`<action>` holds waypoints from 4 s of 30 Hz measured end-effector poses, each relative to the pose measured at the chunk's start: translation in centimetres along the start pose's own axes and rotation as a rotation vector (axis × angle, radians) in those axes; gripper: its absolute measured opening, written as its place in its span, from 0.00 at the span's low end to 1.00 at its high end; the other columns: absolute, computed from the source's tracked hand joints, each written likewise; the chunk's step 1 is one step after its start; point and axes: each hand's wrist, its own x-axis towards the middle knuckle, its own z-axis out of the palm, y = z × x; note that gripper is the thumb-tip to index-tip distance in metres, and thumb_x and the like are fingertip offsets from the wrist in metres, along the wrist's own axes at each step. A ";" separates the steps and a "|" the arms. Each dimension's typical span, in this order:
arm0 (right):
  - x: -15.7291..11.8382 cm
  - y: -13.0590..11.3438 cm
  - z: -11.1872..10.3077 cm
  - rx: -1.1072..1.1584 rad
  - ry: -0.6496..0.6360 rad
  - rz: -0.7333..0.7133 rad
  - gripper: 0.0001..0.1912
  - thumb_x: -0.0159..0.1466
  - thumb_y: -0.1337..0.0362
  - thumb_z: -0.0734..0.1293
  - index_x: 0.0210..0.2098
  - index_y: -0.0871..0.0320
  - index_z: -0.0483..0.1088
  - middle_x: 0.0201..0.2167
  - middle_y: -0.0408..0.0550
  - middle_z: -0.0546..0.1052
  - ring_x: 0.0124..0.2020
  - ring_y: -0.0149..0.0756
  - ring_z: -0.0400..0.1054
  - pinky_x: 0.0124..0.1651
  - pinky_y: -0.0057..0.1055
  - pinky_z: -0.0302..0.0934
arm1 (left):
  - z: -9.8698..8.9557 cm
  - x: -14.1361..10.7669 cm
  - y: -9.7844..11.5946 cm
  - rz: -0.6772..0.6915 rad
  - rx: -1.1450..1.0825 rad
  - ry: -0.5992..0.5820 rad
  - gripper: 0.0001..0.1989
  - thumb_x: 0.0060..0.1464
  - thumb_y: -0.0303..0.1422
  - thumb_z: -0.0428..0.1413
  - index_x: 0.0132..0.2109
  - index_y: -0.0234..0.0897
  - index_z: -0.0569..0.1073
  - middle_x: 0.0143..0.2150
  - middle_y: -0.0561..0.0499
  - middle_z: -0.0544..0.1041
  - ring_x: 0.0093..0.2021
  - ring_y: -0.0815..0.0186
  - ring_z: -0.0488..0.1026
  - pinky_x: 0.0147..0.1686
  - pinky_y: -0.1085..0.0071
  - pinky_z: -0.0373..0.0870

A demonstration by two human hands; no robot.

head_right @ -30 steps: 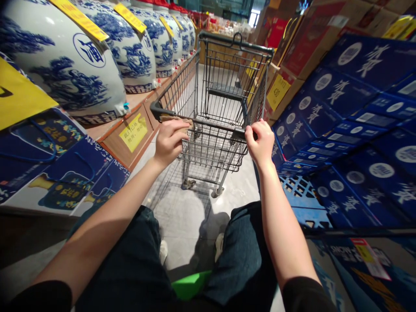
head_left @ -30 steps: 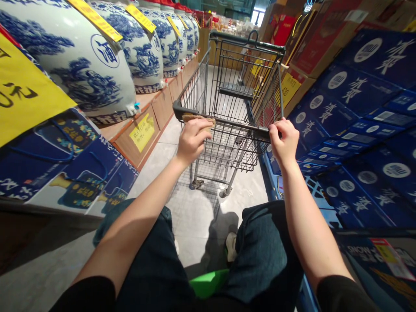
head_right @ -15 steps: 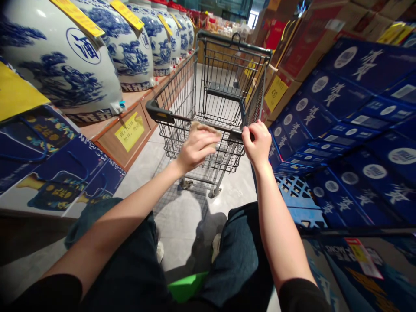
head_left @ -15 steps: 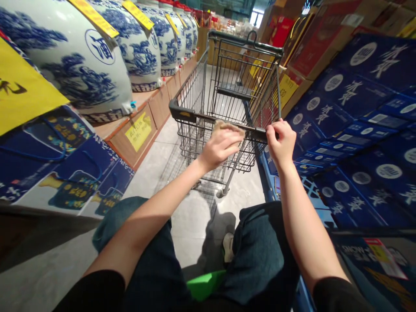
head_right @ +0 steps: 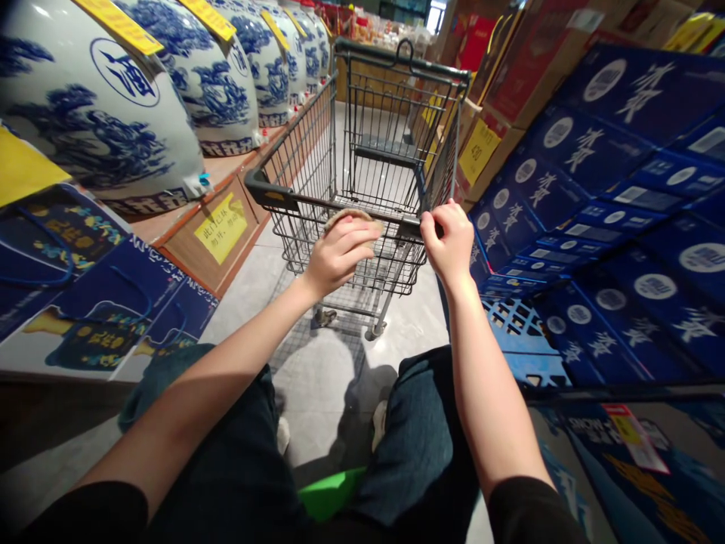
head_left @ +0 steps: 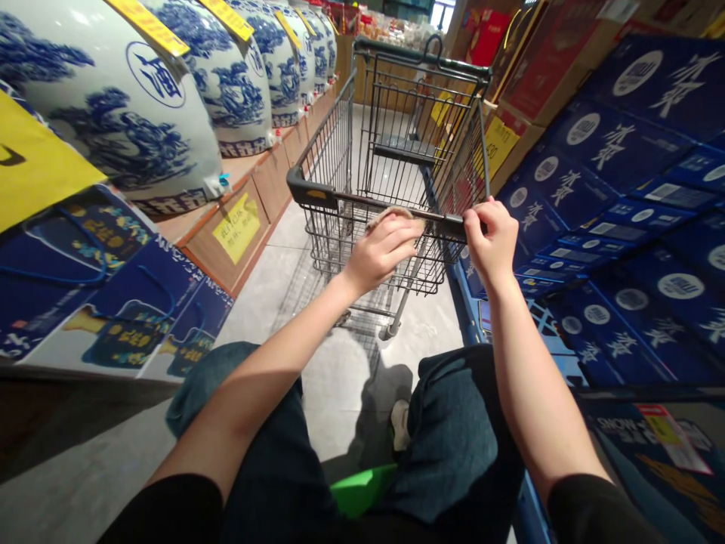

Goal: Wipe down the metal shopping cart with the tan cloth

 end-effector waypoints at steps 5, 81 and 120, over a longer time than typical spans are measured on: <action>0.1 -0.3 0.1 0.003 -0.003 -0.006 0.23 0.72 0.49 0.63 0.24 0.52 0.60 0.23 0.40 0.67 0.30 0.35 0.64 0.65 0.50 0.69 | 1.2 -1.6 0.0 0.106 0.171 0.007 0.15 0.74 0.27 0.50 0.39 0.38 0.79 0.50 0.48 0.86 0.57 0.63 0.80 0.59 0.61 0.81; 0.1 -0.4 0.0 0.027 0.003 0.022 0.24 0.73 0.47 0.62 0.23 0.51 0.64 0.24 0.41 0.72 0.32 0.37 0.70 0.70 0.53 0.66 | 2.3 0.3 2.5 0.088 0.082 -0.027 0.13 0.74 0.25 0.53 0.57 0.33 0.80 0.55 0.45 0.86 0.59 0.63 0.82 0.60 0.62 0.82; 0.8 3.3 0.5 0.869 -0.215 0.356 0.26 0.63 0.31 0.69 0.34 0.46 0.80 0.66 0.37 0.76 0.84 0.48 0.38 0.84 0.57 0.31 | 4.5 2.0 5.2 0.074 0.073 -0.153 0.15 0.74 0.25 0.50 0.56 0.34 0.81 0.56 0.40 0.86 0.55 0.60 0.81 0.56 0.61 0.78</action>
